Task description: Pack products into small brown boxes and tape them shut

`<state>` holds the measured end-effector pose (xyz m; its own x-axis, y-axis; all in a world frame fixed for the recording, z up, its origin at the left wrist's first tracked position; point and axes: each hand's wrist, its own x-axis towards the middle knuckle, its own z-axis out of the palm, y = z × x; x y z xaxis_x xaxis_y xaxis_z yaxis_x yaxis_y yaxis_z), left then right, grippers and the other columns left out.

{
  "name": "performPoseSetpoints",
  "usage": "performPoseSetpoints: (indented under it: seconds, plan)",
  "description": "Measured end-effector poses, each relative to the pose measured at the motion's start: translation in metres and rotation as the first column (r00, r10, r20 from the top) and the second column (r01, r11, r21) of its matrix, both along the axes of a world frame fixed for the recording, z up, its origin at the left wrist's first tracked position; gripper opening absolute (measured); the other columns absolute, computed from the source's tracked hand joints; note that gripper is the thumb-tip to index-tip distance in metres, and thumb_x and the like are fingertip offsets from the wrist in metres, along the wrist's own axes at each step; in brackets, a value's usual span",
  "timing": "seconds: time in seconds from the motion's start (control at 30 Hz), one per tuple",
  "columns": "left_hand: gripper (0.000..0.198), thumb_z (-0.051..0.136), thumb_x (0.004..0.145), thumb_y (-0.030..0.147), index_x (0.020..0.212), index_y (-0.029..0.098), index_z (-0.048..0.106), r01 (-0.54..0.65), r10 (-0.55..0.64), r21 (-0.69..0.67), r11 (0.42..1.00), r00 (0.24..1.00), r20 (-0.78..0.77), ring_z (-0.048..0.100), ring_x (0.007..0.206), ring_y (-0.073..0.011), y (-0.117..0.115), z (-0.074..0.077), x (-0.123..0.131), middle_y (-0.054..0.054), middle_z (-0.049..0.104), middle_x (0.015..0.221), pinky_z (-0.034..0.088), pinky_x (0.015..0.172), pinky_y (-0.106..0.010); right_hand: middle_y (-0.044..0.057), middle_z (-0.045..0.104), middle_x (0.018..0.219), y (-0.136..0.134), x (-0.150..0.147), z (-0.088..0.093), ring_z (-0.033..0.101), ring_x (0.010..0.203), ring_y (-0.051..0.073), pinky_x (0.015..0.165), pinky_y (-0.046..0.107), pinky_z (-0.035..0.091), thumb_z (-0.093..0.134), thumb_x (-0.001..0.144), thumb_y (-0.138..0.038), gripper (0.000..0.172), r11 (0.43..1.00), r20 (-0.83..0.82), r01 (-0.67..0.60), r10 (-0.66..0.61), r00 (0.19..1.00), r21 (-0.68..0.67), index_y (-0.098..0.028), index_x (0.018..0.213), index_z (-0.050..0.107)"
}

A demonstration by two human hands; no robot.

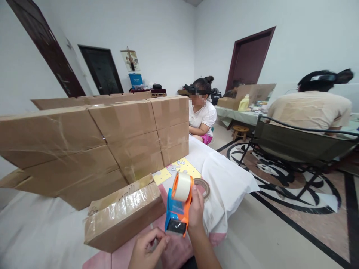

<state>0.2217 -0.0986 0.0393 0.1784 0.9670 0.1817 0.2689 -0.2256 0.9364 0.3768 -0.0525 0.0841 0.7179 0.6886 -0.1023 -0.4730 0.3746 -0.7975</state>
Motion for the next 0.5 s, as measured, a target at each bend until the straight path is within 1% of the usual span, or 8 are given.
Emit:
performPoseSetpoints:
  seconds: [0.1,0.17,0.27,0.37,0.43,0.5]
  plan:
    - [0.055,0.06,0.084,0.068,0.053,0.022,0.064,-0.042,0.042,0.085,0.995,0.999,0.001,0.052,0.055,-0.016,-0.001,-0.007,0.002,-0.003,0.062,0.054,0.044,0.062,-0.027,0.005,0.075,0.093,0.001,0.002,-0.001,0.069,0.092,0.024,0.072,0.031,0.057,0.074,0.073,-0.056,0.046,1.0,0.036,0.023,-0.023,0.999,0.012,-0.018,0.1,0.072]
    - [0.054,0.06,0.085,0.066,0.053,0.022,0.063,-0.066,0.064,0.128,0.99,0.998,0.02,0.052,0.055,-0.0158,-0.002,-0.012,0.004,-0.003,0.061,0.055,0.044,0.063,-0.027,0.005,0.074,0.091,0.001,0.003,-0.003,0.069,0.09,0.023,0.072,0.031,0.057,0.069,0.078,-0.059,0.048,0.999,0.055,0.024,-0.025,0.998,0.021,-0.018,0.102,0.072]
    - [0.053,0.062,0.085,0.063,0.052,0.021,0.061,-0.098,0.088,0.169,0.981,0.994,0.066,0.05,0.054,-0.0148,-0.003,-0.016,0.007,-0.001,0.058,0.054,0.042,0.062,-0.026,0.005,0.073,0.083,-0.002,0.006,-0.007,0.069,0.078,0.023,0.07,0.034,0.057,0.064,0.082,-0.063,0.051,0.996,0.098,-0.068,0.063,0.993,0.053,-0.017,0.102,0.071]
    - [0.054,0.065,0.083,0.063,0.05,0.021,0.056,-0.124,0.108,0.171,0.977,0.989,0.101,0.046,0.051,-0.0132,-0.005,-0.019,0.009,0.0,0.053,0.051,0.039,0.057,-0.025,0.006,0.074,0.085,-0.005,0.008,-0.007,0.07,0.076,0.024,0.07,0.035,0.057,0.077,0.076,-0.053,0.046,0.986,0.138,-0.146,0.133,0.981,0.086,-0.016,0.103,0.07]
    - [0.056,0.066,0.081,0.064,0.048,0.02,0.053,-0.133,0.117,0.148,0.98,0.987,0.109,0.044,0.049,-0.0123,-0.006,-0.02,0.01,0.001,0.049,0.049,0.036,0.054,-0.025,0.008,0.076,0.091,-0.007,0.009,-0.006,0.071,0.077,0.025,0.07,0.036,0.057,0.081,0.073,-0.047,0.046,0.984,0.129,-0.145,0.131,0.983,0.103,-0.016,0.106,0.07]
    - [0.059,0.066,0.08,0.067,0.047,0.02,0.051,-0.13,0.117,0.108,0.986,0.986,0.119,0.042,0.048,-0.0117,-0.006,-0.023,0.011,0.001,0.047,0.048,0.034,0.053,-0.025,0.01,0.076,0.098,-0.007,0.01,-0.004,0.072,0.08,0.026,0.072,0.038,0.058,0.08,0.075,-0.046,0.045,0.983,0.118,-0.135,0.121,0.986,0.123,-0.016,0.108,0.069]
